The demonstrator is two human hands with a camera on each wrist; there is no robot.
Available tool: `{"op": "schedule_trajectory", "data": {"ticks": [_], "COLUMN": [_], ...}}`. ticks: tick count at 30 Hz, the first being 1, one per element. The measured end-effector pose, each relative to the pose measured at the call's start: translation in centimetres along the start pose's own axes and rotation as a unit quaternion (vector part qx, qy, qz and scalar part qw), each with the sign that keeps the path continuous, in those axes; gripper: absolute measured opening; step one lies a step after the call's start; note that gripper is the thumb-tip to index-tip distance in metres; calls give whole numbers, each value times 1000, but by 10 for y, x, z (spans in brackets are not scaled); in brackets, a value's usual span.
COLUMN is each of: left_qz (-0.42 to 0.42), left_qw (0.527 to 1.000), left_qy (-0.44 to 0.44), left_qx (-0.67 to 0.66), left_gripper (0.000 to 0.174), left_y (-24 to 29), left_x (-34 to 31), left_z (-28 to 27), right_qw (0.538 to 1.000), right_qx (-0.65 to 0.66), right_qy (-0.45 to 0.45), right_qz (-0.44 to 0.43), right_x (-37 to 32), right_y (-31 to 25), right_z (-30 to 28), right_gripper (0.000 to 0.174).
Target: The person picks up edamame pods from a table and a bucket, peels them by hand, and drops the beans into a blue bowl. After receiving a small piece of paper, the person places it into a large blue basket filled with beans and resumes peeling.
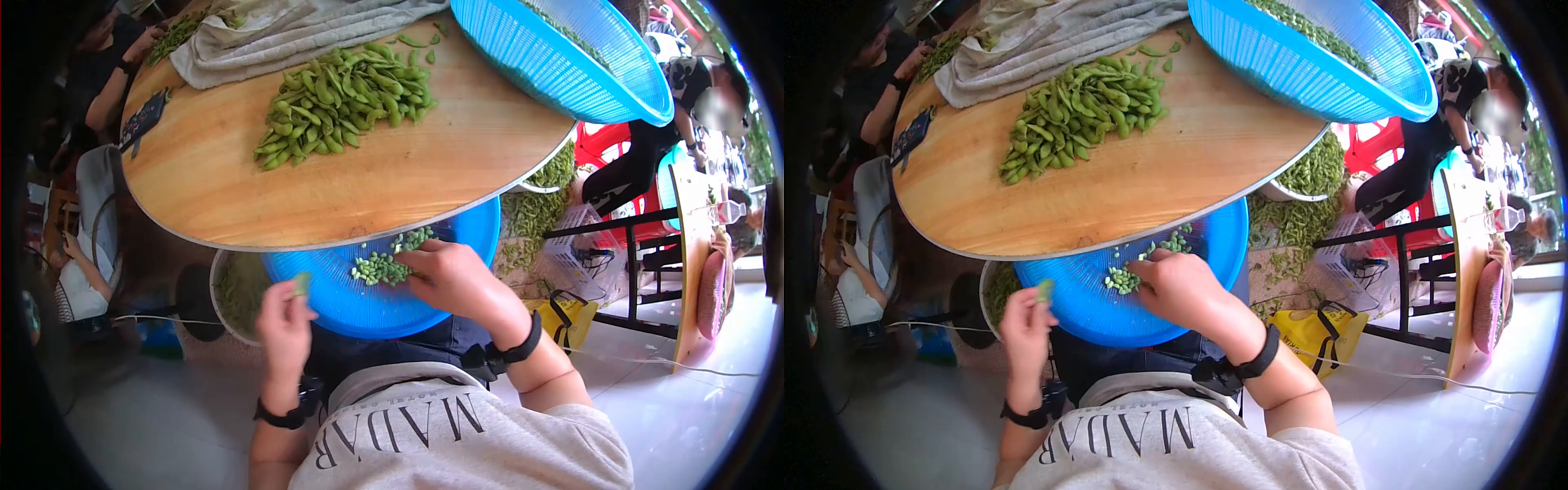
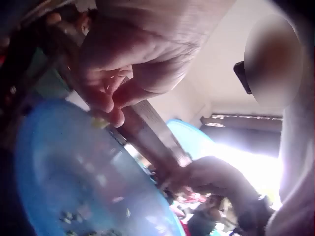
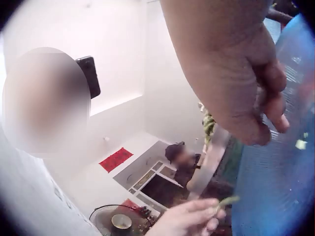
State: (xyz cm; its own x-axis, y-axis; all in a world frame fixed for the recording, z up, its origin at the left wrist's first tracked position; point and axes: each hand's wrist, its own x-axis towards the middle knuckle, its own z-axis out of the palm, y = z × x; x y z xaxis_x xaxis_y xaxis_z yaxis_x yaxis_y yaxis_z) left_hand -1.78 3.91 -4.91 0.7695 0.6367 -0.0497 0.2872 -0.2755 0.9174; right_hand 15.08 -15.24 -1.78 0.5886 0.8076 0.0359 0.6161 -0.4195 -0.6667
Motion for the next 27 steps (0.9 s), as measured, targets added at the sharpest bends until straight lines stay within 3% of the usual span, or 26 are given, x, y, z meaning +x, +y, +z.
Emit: {"op": "schedule_trajectory", "data": {"ticks": [3, 5, 6, 8, 10, 12, 13, 15, 18, 21, 25, 27], "left_qz": [-51, -105, 4, 72, -14, -139, -200, -140, -72, -31, 45, 40], "left_qw": [986, 949, 894, 852, 928, 960, 964, 980, 992, 997, 997, 993], "left_qy": [125, 125, 140, 132, 90, 77, 69, 94, 100, 60, 16, -10], "left_qx": [98, 268, 425, 501, 360, 228, 158, 106, 38, -25, -63, -112], "left_gripper": [18, 26, 27, 27, 25, 23, 22, 18, 15, 14, 14, 14], "left_y": [-33, -48, -74, -95, -76, -36, -17, -4, 15, 30, 51, 61], "left_x": [7, 11, 9, 12, 12, 15, 17, 21, 31, 42, 49, 51], "left_z": [-54, -83, -97, -104, -99, -88, -81, -75, -67, -53, -32, -22], "right_qw": [998, 990, 981, 961, 959, 955, 961, 969, 979, 955, 936, 909], "right_qx": [5, -30, -19, -69, -158, -208, -161, -62, 148, 252, 312, 383], "right_qy": [21, 110, 174, 237, 216, 198, 205, 213, 137, 118, 100, 81], "right_qz": [-64, -85, -83, -121, -89, -79, -92, -113, 33, 104, 128, 144], "right_x": [18, 47, 67, 107, 130, 138, 138, 134, 121, 115, 106, 100], "right_y": [-7, -16, -14, -6, 2, 3, 6, 12, 8, 16, 16, 14], "right_z": [-34, -54, -54, -53, -48, -48, -50, -52, -63, -68, -75, -80], "right_gripper": [10, 13, 10, 7, 8, 10, 12, 14, 17, 19, 16, 14]}}
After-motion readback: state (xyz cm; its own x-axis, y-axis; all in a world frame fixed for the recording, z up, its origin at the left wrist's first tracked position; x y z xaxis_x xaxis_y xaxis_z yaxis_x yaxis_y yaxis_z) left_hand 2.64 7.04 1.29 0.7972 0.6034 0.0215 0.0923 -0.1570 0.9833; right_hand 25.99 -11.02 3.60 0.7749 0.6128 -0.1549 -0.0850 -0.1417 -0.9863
